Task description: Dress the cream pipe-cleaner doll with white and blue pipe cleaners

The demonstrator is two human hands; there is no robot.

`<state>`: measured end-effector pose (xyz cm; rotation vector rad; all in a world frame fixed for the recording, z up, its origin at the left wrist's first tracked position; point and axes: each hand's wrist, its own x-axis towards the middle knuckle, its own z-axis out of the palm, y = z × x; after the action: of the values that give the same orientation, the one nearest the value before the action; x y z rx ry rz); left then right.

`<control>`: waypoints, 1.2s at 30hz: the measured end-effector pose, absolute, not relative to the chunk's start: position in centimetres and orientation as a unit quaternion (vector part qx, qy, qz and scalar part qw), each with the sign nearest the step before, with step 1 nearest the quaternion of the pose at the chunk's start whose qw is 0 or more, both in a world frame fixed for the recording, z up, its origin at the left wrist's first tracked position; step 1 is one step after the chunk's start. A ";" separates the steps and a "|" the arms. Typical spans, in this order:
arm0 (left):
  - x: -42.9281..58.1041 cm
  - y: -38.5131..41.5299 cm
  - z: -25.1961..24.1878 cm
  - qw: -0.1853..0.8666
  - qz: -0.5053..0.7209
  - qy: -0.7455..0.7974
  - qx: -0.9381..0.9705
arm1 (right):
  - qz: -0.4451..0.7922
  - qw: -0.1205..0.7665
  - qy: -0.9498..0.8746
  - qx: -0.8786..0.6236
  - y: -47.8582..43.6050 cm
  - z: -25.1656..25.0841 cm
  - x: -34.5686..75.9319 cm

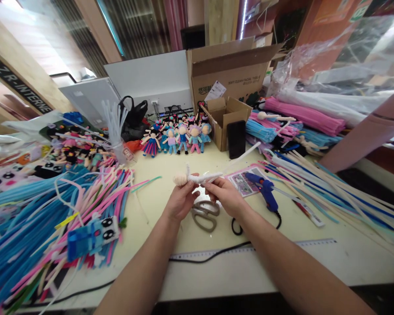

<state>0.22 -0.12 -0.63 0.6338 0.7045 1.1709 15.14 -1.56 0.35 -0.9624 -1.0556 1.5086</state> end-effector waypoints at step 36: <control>-0.9 0.4 -0.2 0.575 0.482 0.416 0.514 | 0.436 0.462 -0.587 -0.502 -1.4 -0.4 15.6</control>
<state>-0.92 0.43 -0.16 1.2031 0.9732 1.1288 15.65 -1.37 -0.41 -1.2347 -1.4437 1.0733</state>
